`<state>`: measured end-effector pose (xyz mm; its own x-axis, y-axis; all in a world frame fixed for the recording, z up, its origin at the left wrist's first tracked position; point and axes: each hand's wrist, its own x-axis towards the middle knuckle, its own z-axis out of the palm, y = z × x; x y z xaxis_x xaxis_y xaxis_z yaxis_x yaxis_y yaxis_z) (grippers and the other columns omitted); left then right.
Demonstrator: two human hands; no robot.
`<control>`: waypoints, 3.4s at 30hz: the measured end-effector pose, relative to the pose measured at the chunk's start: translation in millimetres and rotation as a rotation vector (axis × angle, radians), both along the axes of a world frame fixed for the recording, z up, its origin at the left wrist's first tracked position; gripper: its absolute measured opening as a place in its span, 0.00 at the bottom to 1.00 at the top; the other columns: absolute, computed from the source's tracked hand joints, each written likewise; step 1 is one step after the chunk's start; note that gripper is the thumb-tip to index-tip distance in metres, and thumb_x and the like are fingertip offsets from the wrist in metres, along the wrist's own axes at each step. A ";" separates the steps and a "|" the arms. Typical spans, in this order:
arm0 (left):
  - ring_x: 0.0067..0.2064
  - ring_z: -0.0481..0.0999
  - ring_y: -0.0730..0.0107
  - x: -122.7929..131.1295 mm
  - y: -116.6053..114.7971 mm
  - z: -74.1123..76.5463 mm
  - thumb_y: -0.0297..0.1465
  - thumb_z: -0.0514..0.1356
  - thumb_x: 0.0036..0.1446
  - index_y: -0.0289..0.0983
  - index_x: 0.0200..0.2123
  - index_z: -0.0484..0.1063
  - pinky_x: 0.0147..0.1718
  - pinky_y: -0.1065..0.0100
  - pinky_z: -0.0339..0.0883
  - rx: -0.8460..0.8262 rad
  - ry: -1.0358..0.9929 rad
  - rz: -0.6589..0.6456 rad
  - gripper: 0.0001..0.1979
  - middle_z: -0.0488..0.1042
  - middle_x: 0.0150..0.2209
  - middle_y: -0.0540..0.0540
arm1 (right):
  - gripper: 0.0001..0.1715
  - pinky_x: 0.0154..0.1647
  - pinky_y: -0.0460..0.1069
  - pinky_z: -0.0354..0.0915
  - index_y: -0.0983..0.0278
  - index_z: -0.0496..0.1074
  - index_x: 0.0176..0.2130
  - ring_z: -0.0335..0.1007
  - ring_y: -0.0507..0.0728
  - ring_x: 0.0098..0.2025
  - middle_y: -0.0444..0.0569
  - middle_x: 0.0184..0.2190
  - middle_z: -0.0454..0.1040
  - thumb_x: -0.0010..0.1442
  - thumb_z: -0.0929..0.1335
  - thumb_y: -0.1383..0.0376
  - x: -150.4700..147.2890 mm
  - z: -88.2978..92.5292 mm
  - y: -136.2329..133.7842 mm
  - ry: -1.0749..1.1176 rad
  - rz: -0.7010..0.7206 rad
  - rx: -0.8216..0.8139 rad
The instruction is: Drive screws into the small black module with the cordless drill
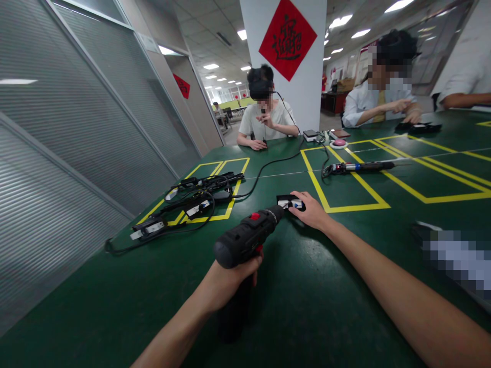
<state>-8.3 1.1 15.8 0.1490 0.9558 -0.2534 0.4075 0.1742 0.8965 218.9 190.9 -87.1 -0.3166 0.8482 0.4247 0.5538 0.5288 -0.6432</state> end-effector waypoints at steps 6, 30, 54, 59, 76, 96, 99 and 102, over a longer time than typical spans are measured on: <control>0.27 0.72 0.65 2.4 -1.5 1.2 0.37 0.58 0.58 0.33 0.41 0.71 0.29 0.65 0.63 -0.003 0.010 0.027 0.14 0.73 0.24 0.47 | 0.28 0.55 0.55 0.62 0.59 0.64 0.56 0.68 0.59 0.49 0.51 0.50 0.66 0.57 0.68 0.59 -1.7 2.1 -1.3 -0.009 -0.005 0.013; 0.27 0.71 0.67 -0.2 -1.4 -1.5 0.36 0.59 0.57 0.34 0.41 0.71 0.30 0.66 0.62 0.009 -0.021 0.033 0.12 0.74 0.24 0.48 | 0.29 0.54 0.55 0.63 0.58 0.63 0.57 0.68 0.60 0.50 0.52 0.50 0.66 0.57 0.67 0.59 -0.1 2.0 -2.0 -0.009 -0.004 0.002; 0.27 0.71 0.66 -2.8 -0.3 -5.6 0.38 0.58 0.58 0.34 0.40 0.71 0.30 0.64 0.62 0.004 0.012 0.021 0.13 0.73 0.25 0.47 | 0.28 0.54 0.56 0.63 0.57 0.63 0.57 0.68 0.60 0.49 0.51 0.50 0.65 0.58 0.67 0.57 -0.5 -1.0 0.1 -0.017 -0.004 0.001; 0.27 0.71 0.66 -3.1 0.0 -5.1 0.37 0.58 0.59 0.34 0.39 0.71 0.30 0.64 0.62 0.009 0.040 0.013 0.12 0.74 0.25 0.47 | 0.28 0.54 0.55 0.63 0.58 0.64 0.56 0.68 0.60 0.49 0.51 0.50 0.65 0.58 0.67 0.58 -0.7 -0.6 -0.5 -0.020 -0.006 0.005; 0.28 0.70 0.67 -2.2 -0.4 -4.7 0.36 0.58 0.58 0.34 0.39 0.70 0.31 0.64 0.62 0.034 0.020 0.013 0.11 0.72 0.26 0.48 | 0.29 0.55 0.56 0.62 0.58 0.63 0.57 0.68 0.60 0.50 0.52 0.50 0.65 0.57 0.67 0.57 -0.8 -2.4 1.1 -0.012 -0.002 0.004; 0.27 0.70 0.69 0.1 0.2 -4.1 0.35 0.59 0.58 0.34 0.39 0.70 0.30 0.66 0.62 0.056 -0.006 0.016 0.10 0.72 0.24 0.49 | 0.29 0.55 0.56 0.63 0.58 0.63 0.57 0.68 0.60 0.50 0.52 0.50 0.65 0.57 0.68 0.58 -0.9 -5.4 3.4 -0.034 0.000 0.034; 0.26 0.70 0.69 -0.4 0.5 -4.6 0.35 0.59 0.58 0.34 0.39 0.70 0.30 0.66 0.62 0.049 0.000 0.016 0.10 0.72 0.24 0.49 | 0.29 0.55 0.56 0.63 0.58 0.63 0.57 0.67 0.60 0.51 0.52 0.50 0.65 0.57 0.68 0.58 -0.9 -5.8 3.8 -0.036 0.002 0.034; 0.27 0.71 0.68 -1.6 0.0 -6.0 0.36 0.58 0.58 0.34 0.39 0.70 0.30 0.66 0.63 0.042 0.003 0.016 0.11 0.73 0.24 0.48 | 0.29 0.55 0.55 0.62 0.58 0.62 0.57 0.67 0.60 0.52 0.52 0.51 0.64 0.57 0.68 0.59 -0.4 -5.7 3.5 -0.033 0.004 0.035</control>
<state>-9.9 1.1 9.8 0.1330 0.9678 -0.2139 0.4081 0.1432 0.9016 218.6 194.4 -92.8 -0.3342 0.8317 0.4433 0.5720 0.5529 -0.6059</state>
